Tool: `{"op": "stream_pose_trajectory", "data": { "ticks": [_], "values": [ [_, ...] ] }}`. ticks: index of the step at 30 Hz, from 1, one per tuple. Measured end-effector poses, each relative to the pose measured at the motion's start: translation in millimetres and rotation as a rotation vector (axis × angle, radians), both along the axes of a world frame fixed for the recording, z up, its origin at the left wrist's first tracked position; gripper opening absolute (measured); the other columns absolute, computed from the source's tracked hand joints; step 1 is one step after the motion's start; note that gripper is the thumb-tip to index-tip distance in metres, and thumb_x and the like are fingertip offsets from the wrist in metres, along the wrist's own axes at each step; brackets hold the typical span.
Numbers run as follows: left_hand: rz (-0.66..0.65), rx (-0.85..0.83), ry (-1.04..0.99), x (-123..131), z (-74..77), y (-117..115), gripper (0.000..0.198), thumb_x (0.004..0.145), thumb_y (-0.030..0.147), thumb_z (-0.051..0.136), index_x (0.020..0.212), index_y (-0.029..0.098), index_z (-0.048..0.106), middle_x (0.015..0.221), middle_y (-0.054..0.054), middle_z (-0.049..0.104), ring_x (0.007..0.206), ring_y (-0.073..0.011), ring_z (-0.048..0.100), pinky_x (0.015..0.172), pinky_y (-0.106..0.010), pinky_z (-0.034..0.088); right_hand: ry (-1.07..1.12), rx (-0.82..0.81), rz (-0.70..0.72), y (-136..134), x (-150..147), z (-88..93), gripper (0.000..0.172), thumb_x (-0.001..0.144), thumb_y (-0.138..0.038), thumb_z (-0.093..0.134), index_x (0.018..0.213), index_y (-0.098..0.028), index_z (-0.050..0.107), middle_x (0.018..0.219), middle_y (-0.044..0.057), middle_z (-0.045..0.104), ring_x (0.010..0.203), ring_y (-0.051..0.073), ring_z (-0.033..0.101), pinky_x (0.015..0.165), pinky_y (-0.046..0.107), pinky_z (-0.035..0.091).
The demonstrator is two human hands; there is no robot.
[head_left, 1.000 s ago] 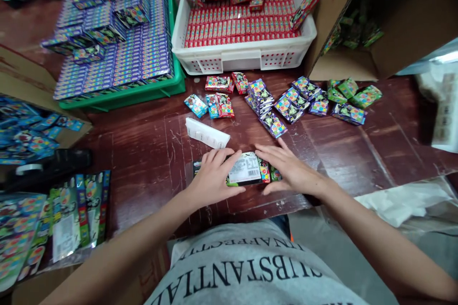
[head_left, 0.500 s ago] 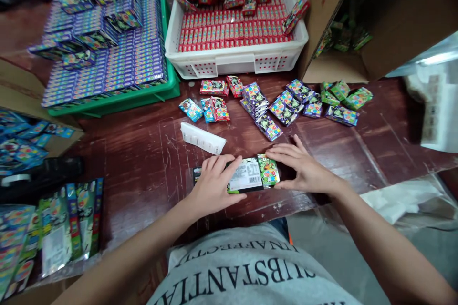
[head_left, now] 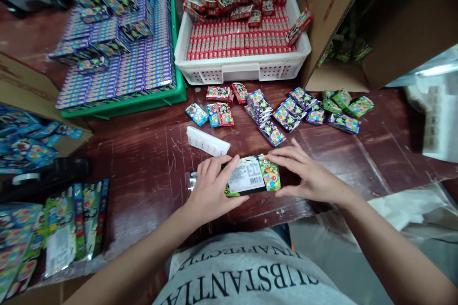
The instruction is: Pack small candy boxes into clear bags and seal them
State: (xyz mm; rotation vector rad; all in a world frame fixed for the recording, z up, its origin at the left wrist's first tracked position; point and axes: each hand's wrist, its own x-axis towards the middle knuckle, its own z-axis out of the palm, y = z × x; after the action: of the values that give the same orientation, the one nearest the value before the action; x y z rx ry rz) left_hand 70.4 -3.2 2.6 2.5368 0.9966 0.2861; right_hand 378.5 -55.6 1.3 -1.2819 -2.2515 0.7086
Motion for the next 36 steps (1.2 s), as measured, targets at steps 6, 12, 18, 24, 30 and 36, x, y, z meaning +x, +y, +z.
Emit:
{"op": "stream_pose_trajectory", "data": {
  "ticks": [6, 12, 18, 24, 30, 36],
  "values": [
    [0.206, -0.091, -0.084, 18, 4.0, -10, 0.096, 0.076, 0.048, 0.081, 0.154, 0.030, 0.028, 0.141, -0.013, 0.044, 0.131, -0.0363, 0.046, 0.108, -0.056, 0.038, 0.107, -0.102, -0.031, 3, -15, 0.7, 0.103, 0.081, -0.059, 0.075, 0.162, -0.033, 0.015, 0.165, 0.012, 0.028, 0.148, 0.034, 0.034, 0.122, 0.059, 0.029],
    [0.452, -0.410, -0.458, 33, 5.6, -11, 0.092, 0.076, 0.048, 0.082, 0.151, 0.028, 0.031, 0.143, -0.014, 0.041, 0.127, -0.0340, 0.053, 0.104, -0.053, 0.049, 0.640, -0.262, -0.370, 9, -55, -13.4, 0.057, 0.097, -0.041, 0.062, 0.148, -0.031, 0.038, 0.128, 0.009, 0.063, 0.106, 0.023, 0.067, 0.088, 0.039, 0.060],
    [0.320, -0.759, -0.772, 8, -13.2, -9, 0.044, 0.097, 0.030, 0.062, 0.136, 0.026, 0.043, 0.121, -0.009, 0.062, 0.101, -0.0206, 0.067, 0.085, -0.034, 0.057, 0.615, -0.396, -0.315, 11, -65, -15.8, 0.028, 0.098, -0.037, 0.060, 0.124, -0.030, 0.063, 0.118, 0.005, 0.068, 0.098, 0.021, 0.066, 0.085, 0.037, 0.058],
    [0.321, -0.837, -0.766, -14, -14.9, -3, 0.051, 0.093, 0.028, 0.066, 0.138, 0.027, 0.041, 0.112, -0.006, 0.061, 0.088, -0.0156, 0.066, 0.075, -0.027, 0.055, 0.791, -0.387, -0.491, 2, -97, -24.3, 0.042, 0.095, -0.035, 0.064, 0.136, -0.034, 0.052, 0.120, 0.005, 0.066, 0.106, 0.020, 0.066, 0.087, 0.035, 0.058],
    [0.297, -0.743, -0.766, -25, -5.0, 17, 0.015, 0.097, 0.029, 0.061, 0.109, 0.020, 0.062, 0.114, -0.007, 0.066, 0.104, -0.0183, 0.064, 0.092, -0.032, 0.051, 0.745, -0.342, -0.461, 9, -108, -21.0, 0.012, 0.094, -0.032, 0.067, 0.105, -0.027, 0.067, 0.113, 0.003, 0.067, 0.109, 0.019, 0.063, 0.096, 0.033, 0.052],
    [0.482, -0.774, -0.885, -25, 1.9, 25, 0.018, 0.091, 0.025, 0.067, 0.108, 0.019, 0.067, 0.103, -0.005, 0.073, 0.097, -0.0175, 0.067, 0.089, -0.032, 0.052, 0.739, -0.289, -0.479, 21, -114, -11.8, 0.031, 0.095, -0.030, 0.066, 0.125, -0.032, 0.065, 0.120, 0.004, 0.071, 0.112, 0.020, 0.067, 0.100, 0.041, 0.053]
  ]
}}
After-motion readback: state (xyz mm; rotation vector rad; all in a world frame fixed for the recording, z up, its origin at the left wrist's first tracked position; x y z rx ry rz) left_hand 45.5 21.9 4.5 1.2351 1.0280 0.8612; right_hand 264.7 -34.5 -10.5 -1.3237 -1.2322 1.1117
